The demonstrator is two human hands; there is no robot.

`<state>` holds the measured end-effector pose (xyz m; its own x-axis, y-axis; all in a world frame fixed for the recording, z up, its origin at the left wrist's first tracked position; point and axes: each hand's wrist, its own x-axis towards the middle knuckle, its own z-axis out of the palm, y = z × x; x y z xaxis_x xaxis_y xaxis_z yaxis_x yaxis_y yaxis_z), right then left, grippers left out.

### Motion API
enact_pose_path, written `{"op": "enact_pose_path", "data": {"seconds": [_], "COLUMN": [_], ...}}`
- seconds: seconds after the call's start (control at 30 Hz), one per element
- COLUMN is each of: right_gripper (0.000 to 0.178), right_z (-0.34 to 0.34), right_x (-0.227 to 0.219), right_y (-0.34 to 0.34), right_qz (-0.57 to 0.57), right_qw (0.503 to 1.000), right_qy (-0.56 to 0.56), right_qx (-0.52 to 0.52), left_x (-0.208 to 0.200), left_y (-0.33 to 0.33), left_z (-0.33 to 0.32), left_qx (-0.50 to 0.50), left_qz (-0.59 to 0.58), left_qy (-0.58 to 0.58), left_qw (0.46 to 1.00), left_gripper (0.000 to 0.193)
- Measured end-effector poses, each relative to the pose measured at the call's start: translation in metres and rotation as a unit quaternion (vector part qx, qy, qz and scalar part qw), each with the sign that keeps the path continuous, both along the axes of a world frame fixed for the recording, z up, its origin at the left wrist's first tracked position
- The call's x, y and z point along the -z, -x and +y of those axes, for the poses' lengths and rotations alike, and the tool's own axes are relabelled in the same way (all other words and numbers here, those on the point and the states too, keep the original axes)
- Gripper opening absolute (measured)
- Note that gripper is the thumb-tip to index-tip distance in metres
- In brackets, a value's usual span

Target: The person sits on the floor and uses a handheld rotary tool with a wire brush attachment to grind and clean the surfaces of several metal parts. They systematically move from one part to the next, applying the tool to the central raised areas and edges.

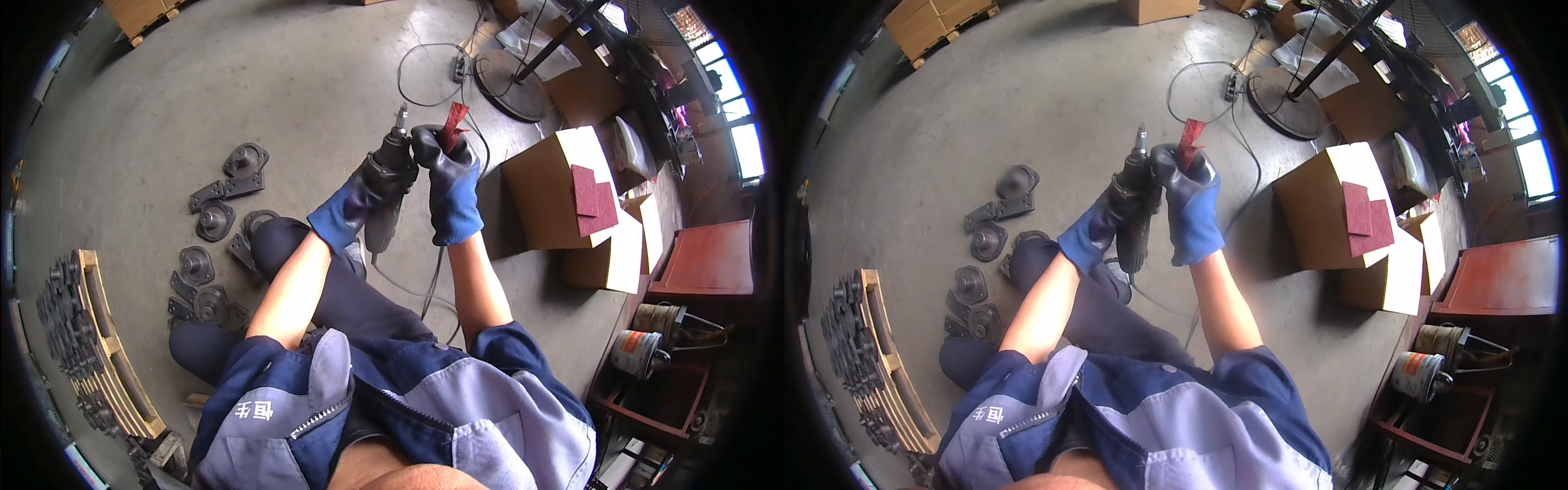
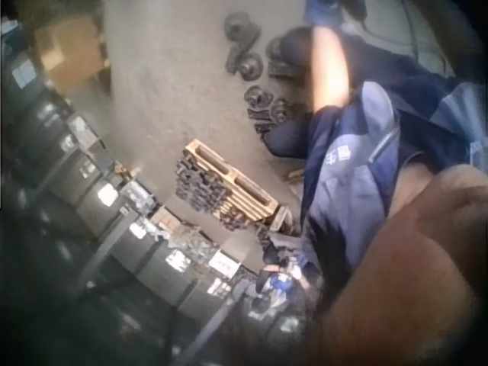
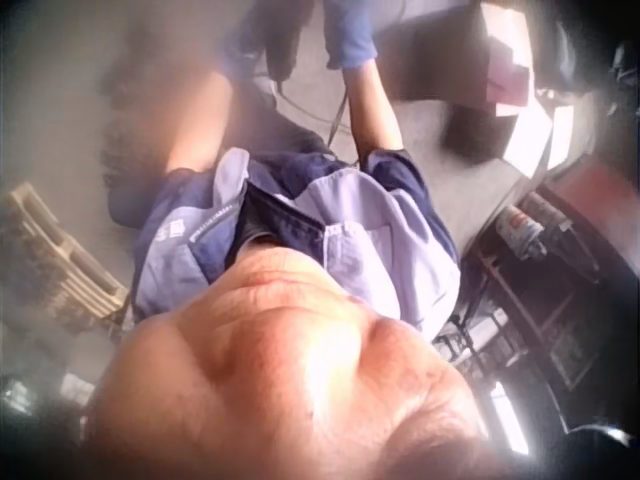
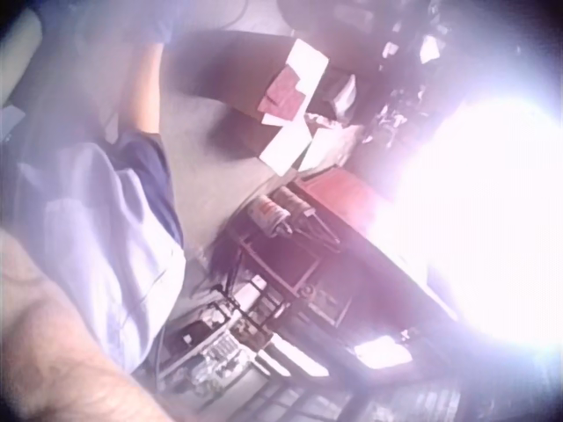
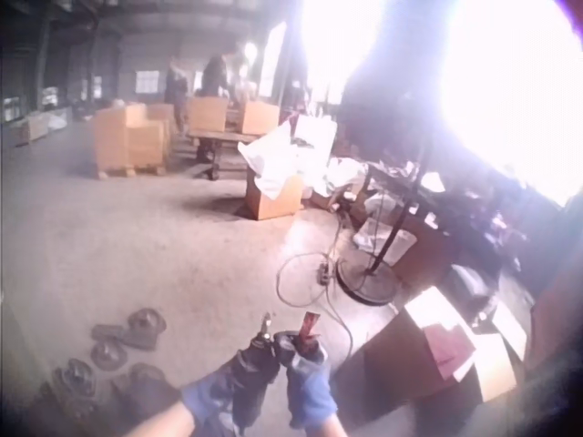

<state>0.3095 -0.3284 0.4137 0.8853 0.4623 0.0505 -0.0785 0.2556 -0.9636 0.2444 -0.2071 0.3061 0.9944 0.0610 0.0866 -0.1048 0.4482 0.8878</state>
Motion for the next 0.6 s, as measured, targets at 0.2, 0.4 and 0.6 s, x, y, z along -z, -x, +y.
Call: {"op": "enact_pose_path", "data": {"seconds": [0.2, 0.4, 0.6], "right_gripper": [0.018, 0.020, 0.016], "right_z": [0.010, 0.007, 0.020], "right_x": [-0.002, -0.003, -0.006], "right_y": [0.002, -0.002, -0.001], "right_qz": [0.004, 0.027, -0.068], "right_qw": [1.000, 0.999, 0.994], "right_qy": [0.023, 0.027, 0.080], "right_qx": [-0.017, -0.014, -0.036], "left_x": [-0.004, -0.025, -0.018], "left_y": [0.015, 0.019, 0.022], "left_z": [0.007, -0.003, 0.009], "left_qx": [-0.009, -0.043, -0.074], "left_qz": [0.000, -0.018, -0.042], "left_qy": [0.055, 0.030, 0.053], "left_qw": [0.998, 0.998, 0.995], "left_gripper": [0.034, 0.029, 0.033]}}
